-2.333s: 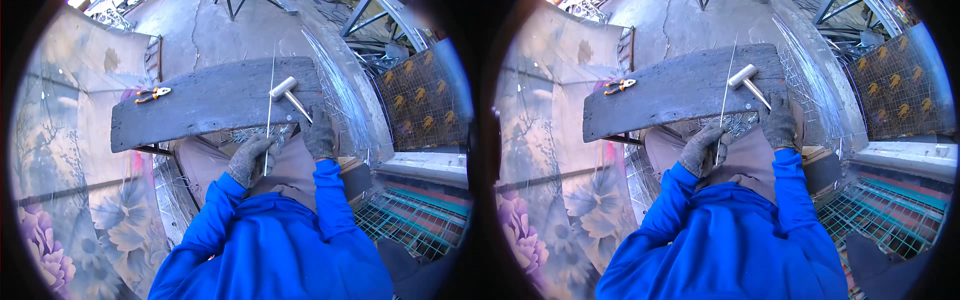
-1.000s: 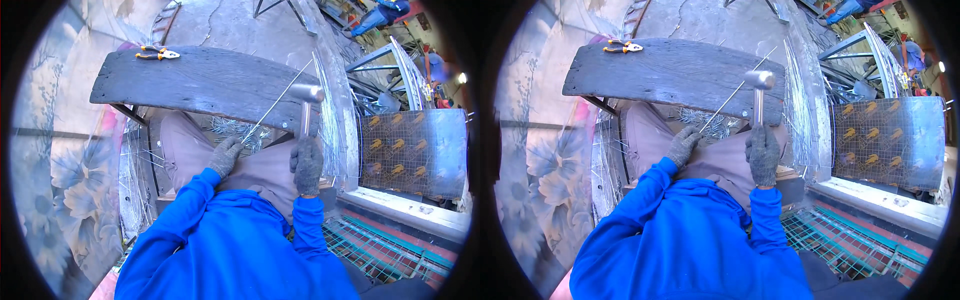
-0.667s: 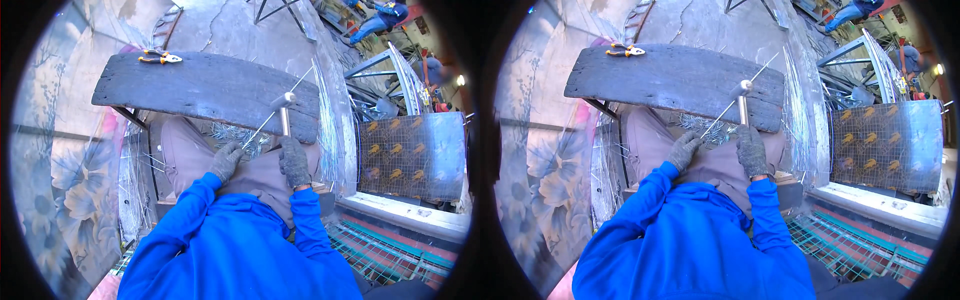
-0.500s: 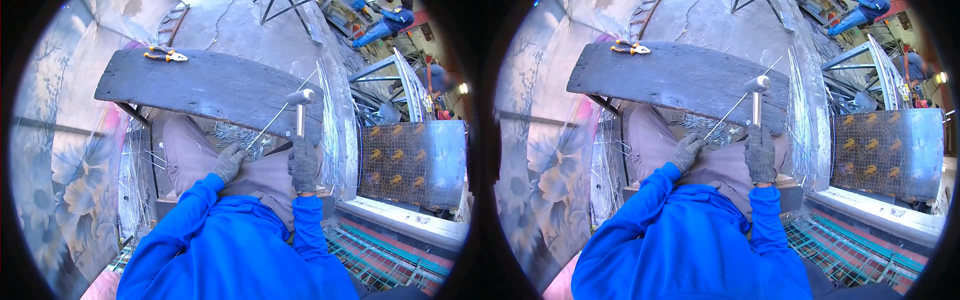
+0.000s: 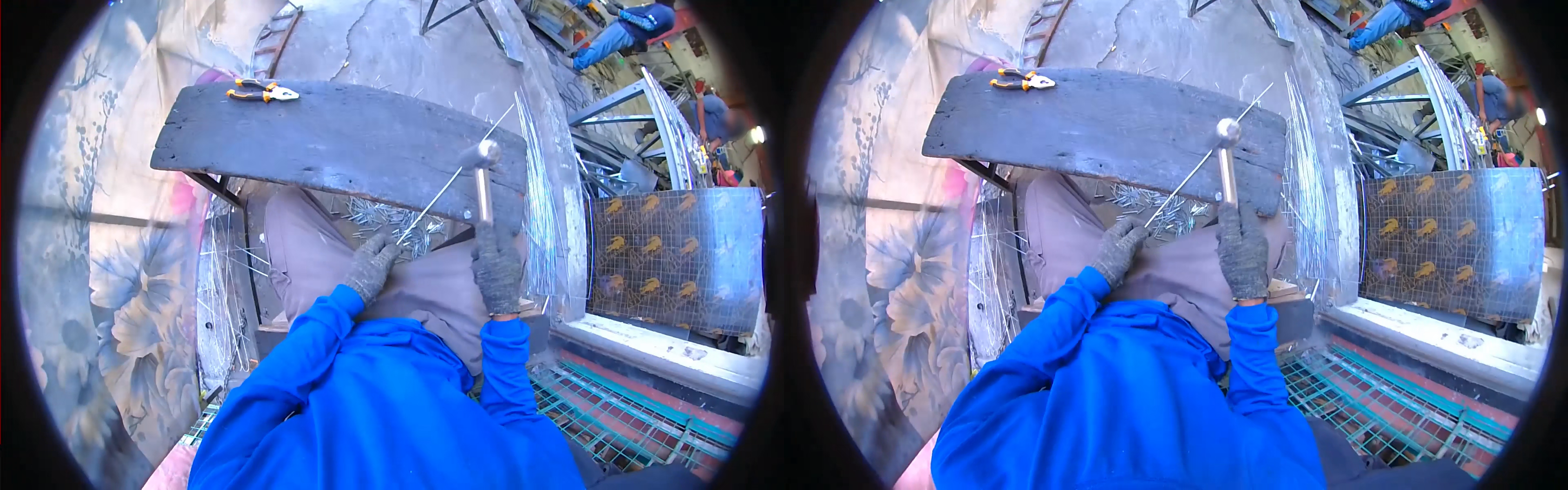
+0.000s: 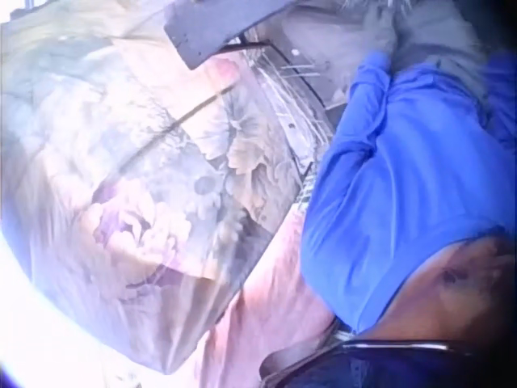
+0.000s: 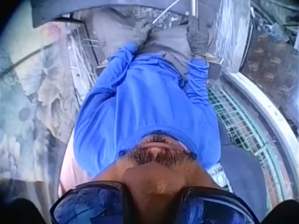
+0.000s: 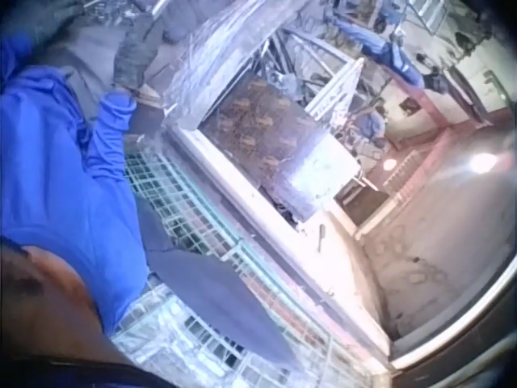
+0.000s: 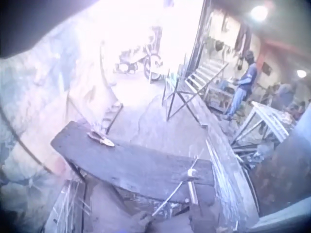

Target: Straightening and shaping thin metal rods by hammering them against a wooden block and using pliers.

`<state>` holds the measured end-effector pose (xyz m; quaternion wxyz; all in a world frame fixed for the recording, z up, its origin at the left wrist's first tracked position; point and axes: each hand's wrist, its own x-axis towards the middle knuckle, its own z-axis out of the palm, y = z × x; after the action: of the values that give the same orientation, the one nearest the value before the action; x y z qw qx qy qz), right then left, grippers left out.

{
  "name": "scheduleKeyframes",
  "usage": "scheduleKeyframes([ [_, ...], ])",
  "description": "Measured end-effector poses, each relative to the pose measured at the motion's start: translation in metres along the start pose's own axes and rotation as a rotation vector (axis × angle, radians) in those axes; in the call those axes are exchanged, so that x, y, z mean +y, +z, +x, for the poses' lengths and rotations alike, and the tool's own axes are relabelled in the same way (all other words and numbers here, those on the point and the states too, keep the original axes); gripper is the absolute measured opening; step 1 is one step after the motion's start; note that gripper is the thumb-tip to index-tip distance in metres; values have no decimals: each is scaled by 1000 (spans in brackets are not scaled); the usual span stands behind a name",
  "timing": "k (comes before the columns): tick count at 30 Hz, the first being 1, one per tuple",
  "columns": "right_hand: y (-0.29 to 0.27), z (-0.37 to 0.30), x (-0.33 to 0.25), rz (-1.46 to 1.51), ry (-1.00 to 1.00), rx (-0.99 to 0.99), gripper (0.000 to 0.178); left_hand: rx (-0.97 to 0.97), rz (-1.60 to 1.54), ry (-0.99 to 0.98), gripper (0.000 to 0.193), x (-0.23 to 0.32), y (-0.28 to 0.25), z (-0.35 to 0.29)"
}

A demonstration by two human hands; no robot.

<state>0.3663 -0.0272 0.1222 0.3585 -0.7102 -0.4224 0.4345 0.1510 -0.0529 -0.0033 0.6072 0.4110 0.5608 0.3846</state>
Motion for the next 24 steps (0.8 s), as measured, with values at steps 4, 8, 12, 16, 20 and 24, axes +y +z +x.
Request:
scheduleKeyframes([
  [4,-6,-10,-33,159,-77,51,27,-6,60,-61,27,0,1,-3],
  [8,4,-3,-22,275,-52,102,25,-20,122,-58,29,8,0,-7],
  [12,5,18,6,36,222,-147,25,-14,65,-100,30,4,2,-7],
  [16,-4,30,49,-832,-1070,109,31,-56,165,58,29,11,-3,-12],
  [20,28,13,37,-476,-293,-24,39,6,51,-40,22,15,-1,-13],
  [24,22,19,36,-365,-340,-86,39,21,80,-25,21,7,-2,-14],
])
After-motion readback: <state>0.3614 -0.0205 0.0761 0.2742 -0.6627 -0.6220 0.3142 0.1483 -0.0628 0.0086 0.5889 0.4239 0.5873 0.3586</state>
